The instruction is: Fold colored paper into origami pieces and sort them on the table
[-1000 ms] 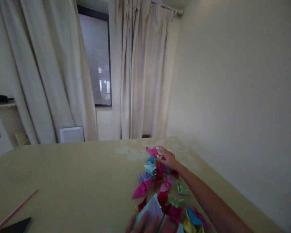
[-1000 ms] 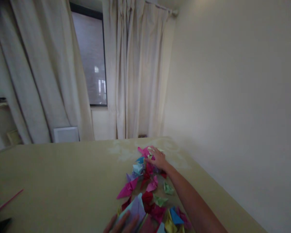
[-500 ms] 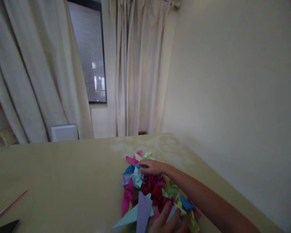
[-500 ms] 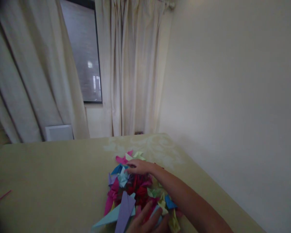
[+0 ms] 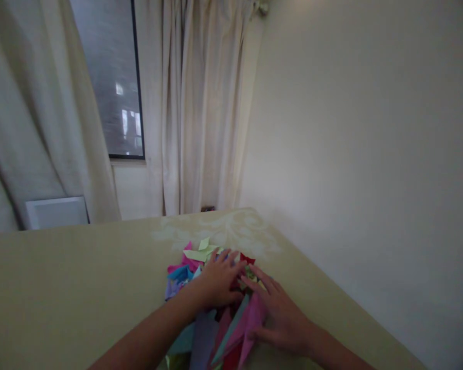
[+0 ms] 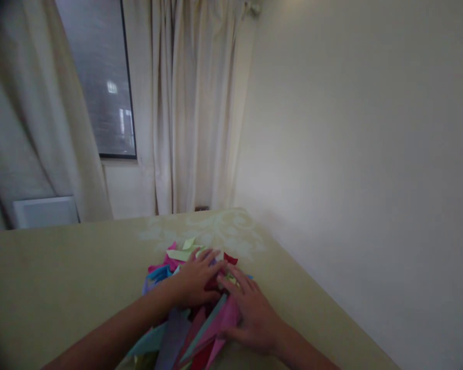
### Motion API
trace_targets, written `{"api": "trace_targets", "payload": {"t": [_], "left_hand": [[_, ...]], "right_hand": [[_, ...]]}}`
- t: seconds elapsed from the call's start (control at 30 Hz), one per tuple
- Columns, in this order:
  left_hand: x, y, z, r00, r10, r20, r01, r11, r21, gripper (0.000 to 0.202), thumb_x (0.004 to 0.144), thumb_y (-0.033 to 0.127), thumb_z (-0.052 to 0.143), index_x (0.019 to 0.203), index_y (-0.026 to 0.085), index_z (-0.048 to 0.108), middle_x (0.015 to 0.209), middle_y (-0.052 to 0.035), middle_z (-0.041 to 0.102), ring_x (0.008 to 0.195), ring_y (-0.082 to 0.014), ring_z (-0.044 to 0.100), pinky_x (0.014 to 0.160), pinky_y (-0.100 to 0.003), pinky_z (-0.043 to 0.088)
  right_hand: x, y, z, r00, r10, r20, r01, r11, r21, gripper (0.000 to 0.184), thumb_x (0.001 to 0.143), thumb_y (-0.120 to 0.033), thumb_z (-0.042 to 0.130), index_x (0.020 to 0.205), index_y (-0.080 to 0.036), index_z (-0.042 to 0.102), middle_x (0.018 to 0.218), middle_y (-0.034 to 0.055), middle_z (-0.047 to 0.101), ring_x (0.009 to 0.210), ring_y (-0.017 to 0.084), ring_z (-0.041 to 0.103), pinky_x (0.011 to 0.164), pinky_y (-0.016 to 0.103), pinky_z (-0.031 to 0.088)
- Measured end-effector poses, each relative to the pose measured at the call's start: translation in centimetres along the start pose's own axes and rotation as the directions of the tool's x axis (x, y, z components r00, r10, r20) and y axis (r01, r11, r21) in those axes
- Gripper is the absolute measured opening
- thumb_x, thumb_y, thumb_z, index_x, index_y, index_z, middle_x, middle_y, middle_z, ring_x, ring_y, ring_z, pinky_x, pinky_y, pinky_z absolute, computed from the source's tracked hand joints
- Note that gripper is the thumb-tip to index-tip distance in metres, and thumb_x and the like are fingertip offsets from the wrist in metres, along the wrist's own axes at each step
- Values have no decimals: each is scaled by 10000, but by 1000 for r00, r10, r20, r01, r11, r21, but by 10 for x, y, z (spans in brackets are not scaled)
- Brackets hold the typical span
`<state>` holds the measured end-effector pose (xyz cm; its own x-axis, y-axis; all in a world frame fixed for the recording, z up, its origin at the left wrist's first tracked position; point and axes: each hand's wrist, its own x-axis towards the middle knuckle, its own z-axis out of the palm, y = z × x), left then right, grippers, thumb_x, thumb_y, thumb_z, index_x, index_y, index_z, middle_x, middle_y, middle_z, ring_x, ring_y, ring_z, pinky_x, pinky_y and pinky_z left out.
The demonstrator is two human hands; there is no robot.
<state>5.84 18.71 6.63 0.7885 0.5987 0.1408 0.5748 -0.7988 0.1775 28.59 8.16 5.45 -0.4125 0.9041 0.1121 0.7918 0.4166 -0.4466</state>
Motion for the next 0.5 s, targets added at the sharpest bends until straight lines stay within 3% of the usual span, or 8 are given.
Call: {"api": "trace_targets", "payload": {"t": [0.07,0.1,0.2,0.27,0.33,0.5], "left_hand": [[3,-19,-3,977,-206,47,206,978,-1,910,840,635,684,1611,249,395,1700,-220,321,1566,-499,243,1205,-774,134],[0,-28,-3,954,-287,82,290,957,-18,947,835,662,672,1626,239,370,1698,-231,319,1558,-511,258,1195,-778,163],[-26,-51,-6,919,-341,197,372,916,-148,958,862,692,608,1647,226,316,1617,-212,474,1459,-429,480,1188,-612,357],[-55,-59,-11,924,-322,205,365,902,-231,900,907,655,562,1651,219,304,1579,-175,537,1413,-355,549,1178,-493,411],[-89,-59,-18,923,-346,168,380,887,-262,838,957,640,500,1655,224,299,1612,-148,508,1449,-327,517,1195,-459,402],[-181,-38,-15,842,-540,16,538,836,-111,766,978,702,439,1638,322,360,1651,-97,466,1495,-363,457,1221,-576,366]], "right_hand": [[4,-4,11,998,-6,61,11,997,-78,1099,757,-780,763,1665,-370,299,1760,127,176,1598,439,188,1258,648,222],[10,-5,15,996,-16,85,24,995,-96,1087,754,-774,770,1659,-376,315,1759,124,185,1593,440,201,1257,647,219],[36,-2,25,994,-34,108,45,993,-108,927,848,-727,713,1634,-365,380,1720,120,314,1559,404,315,1259,606,245],[56,4,29,997,-19,79,28,993,-118,857,898,-707,668,1624,-333,406,1684,131,388,1528,394,376,1246,591,280],[80,10,33,999,-7,41,13,990,-140,855,915,-695,654,1628,-298,398,1666,149,414,1510,398,404,1229,582,312],[144,12,45,999,-19,-51,8,981,-191,734,979,-576,599,1611,-248,420,1569,169,531,1385,374,549,1133,494,448]]}}
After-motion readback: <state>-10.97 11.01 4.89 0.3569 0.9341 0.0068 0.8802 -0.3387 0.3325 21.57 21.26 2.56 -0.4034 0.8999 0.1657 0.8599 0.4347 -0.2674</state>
